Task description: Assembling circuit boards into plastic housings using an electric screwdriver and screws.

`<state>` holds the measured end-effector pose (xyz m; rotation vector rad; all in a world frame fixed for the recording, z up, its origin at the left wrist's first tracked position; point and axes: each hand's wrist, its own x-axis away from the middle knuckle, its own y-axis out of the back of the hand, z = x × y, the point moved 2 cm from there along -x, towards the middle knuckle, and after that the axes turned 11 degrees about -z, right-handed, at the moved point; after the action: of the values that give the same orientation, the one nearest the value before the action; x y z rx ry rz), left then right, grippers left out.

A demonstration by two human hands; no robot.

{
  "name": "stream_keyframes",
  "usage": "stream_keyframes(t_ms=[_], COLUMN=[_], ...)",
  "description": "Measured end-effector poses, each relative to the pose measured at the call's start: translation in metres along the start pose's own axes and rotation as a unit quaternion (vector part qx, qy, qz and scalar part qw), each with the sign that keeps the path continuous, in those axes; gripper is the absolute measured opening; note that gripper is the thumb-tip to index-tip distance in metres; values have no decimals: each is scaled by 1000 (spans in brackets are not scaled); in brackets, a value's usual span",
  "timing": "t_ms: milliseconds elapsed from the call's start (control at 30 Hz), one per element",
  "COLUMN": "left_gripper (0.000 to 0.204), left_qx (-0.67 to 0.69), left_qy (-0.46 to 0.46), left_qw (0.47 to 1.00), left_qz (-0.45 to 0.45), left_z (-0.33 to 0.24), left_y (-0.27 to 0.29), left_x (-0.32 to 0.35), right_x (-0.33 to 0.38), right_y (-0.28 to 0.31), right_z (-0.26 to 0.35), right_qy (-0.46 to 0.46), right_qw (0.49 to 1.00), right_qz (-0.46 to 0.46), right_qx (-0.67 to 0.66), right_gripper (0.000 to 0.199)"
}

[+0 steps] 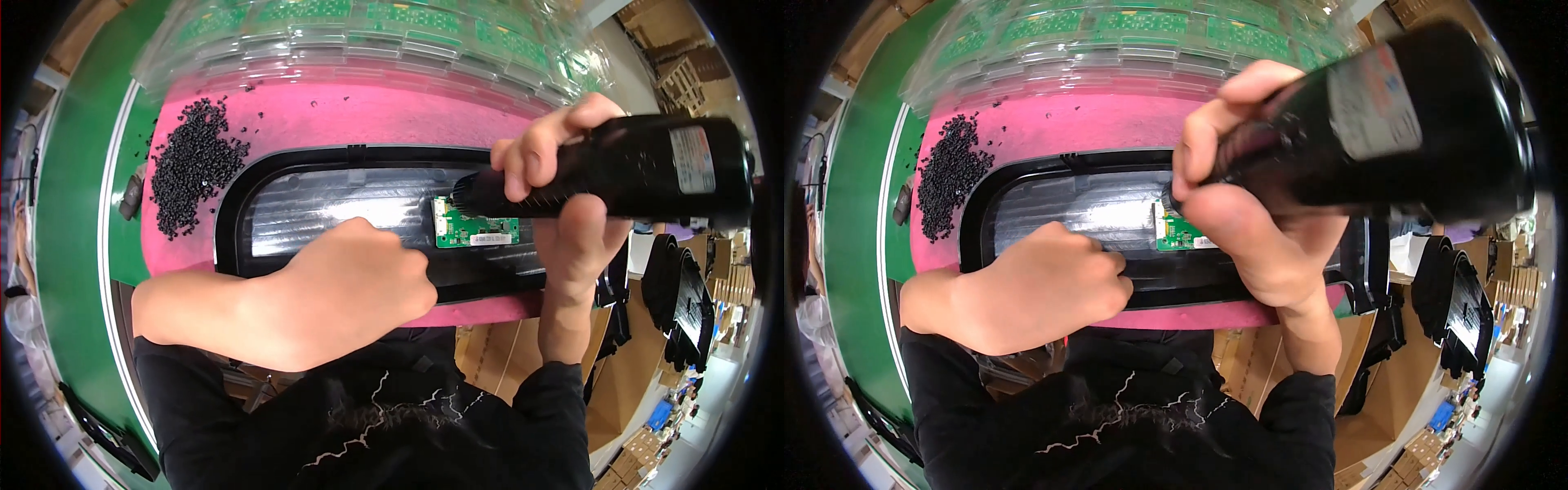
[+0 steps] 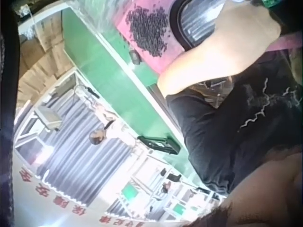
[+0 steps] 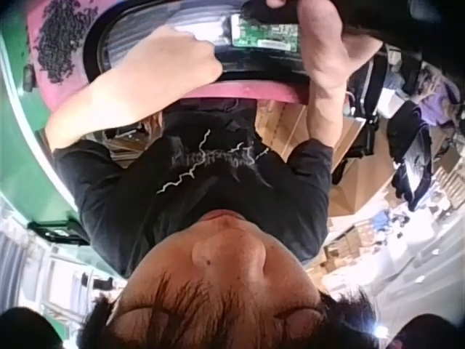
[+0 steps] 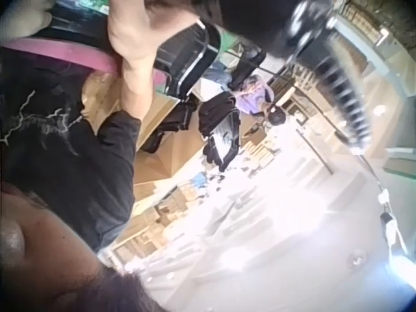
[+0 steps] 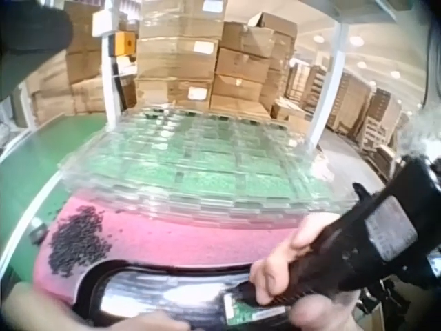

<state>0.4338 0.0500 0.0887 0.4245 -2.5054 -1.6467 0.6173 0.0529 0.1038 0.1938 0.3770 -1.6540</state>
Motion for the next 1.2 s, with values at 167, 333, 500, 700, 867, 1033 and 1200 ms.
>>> stream_keyframes(t_ms=[167, 333, 500, 700, 867, 1033, 1200], left_gripper=[5, 6, 12, 15, 16, 17, 16], left_qx=[-1, 54, 22, 22, 52, 67, 103], left_qy=[-14, -33, -3, 68, 120, 138, 52], left_qw=[999, 997, 992, 989, 984, 978, 973], left_qz=[38, -42, -123, -132, -121, -142, -200], left_z=[-3, 10, 30, 50, 46, 54, 50], left_y=[5, 1, 2, -3, 3, 1, 3], left_x=[-1, 1, -6, -23, -29, -31, -33], right_x=[-13, -8, -4, -15, -21, -5, -4], right_y=[-12, -25, -12, -2, -10, -1, 14], right_z=[-3, -4, -8, -5, -5, 0, 12], right_qy=[-10, -14, 54, -38, -24, -3, 32], right_qw=[997, 995, 998, 992, 993, 1000, 976], right_qz=[72, 69, 22, 94, 90, -2, 19], right_qx=[10, 67, 12, 77, 74, 31, -213], right_gripper=[55, 58, 51, 51, 40, 34, 23])
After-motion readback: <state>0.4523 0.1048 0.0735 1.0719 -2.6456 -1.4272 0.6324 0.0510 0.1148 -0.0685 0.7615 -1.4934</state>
